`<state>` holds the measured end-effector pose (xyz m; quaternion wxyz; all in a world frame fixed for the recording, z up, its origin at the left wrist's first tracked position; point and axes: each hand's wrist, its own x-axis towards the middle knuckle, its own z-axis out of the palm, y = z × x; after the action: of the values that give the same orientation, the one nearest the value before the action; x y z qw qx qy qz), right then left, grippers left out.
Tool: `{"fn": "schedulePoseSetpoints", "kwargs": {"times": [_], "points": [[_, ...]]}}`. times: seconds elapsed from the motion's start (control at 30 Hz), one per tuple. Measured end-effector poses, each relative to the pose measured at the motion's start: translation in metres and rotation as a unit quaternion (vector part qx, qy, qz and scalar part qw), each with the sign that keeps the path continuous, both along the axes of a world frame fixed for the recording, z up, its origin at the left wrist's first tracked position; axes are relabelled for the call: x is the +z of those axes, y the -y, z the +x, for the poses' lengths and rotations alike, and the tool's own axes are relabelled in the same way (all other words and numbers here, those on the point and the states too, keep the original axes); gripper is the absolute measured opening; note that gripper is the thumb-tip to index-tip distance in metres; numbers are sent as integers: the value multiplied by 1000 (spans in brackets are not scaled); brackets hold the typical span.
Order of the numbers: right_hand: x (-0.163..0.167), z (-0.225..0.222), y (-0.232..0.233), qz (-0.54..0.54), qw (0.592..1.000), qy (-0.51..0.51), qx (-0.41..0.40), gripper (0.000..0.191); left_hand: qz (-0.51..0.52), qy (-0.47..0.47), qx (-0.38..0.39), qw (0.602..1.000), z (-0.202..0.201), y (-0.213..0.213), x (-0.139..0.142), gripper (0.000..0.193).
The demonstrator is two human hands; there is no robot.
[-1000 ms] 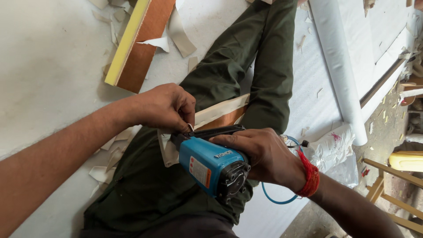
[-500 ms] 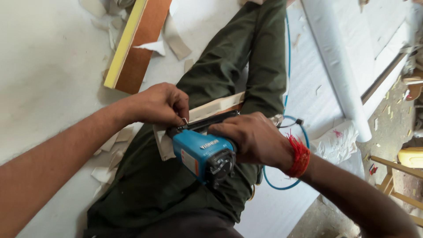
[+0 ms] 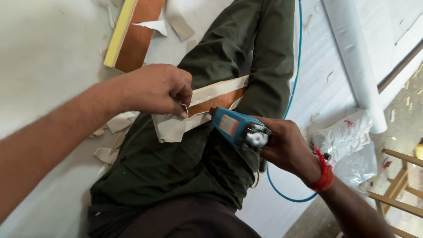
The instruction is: The person sits on the floor with a long wooden frame strip across their lap and wraps white fabric over its edge. They trim excess fabric with scissors, tuck and fold the fabric around the frame, and drive staples with a pneumatic staple gun to hold the fabric in place, repeating along the strip.
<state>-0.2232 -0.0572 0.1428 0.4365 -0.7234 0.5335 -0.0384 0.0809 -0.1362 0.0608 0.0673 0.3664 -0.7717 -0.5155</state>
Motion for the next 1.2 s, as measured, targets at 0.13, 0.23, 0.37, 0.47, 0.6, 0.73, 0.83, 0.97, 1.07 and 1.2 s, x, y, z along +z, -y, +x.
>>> {"fn": "schedulePoseSetpoints", "kwargs": {"times": [0.13,0.23,0.37,0.47,0.6,0.73,0.83,0.97,1.07,1.2], "points": [[-10,-2,9,-30,995,-81,42,51,-18,-34,83,996,8,-15,1,16],[-14,-20,28,85,996,-6,6,29,56,-114,146,981,14,-20,-3,18],[-26,-42,54,235,959,27,-157,36,92,-120,148,977,15,-21,-13,13],[-34,-43,61,57,985,-68,-150,42,76,-156,154,973,14,-23,-21,13],[-15,-27,42,-370,909,-193,-6,46,114,-233,190,947,19,-31,-33,11],[-10,23,-4,-229,966,55,-106,24,197,-251,221,922,19,-37,-45,10],[-52,76,-17,61,981,175,-65,30,148,-278,234,920,18,-41,-51,15],[-91,103,-3,202,941,238,-131,35,220,-320,265,883,17,-45,-55,16],[-90,103,5,228,951,203,-44,37,243,-335,273,868,17,-45,-57,15],[-85,103,20,127,984,118,31,40,228,-325,280,874,16,-45,-58,16]]}}
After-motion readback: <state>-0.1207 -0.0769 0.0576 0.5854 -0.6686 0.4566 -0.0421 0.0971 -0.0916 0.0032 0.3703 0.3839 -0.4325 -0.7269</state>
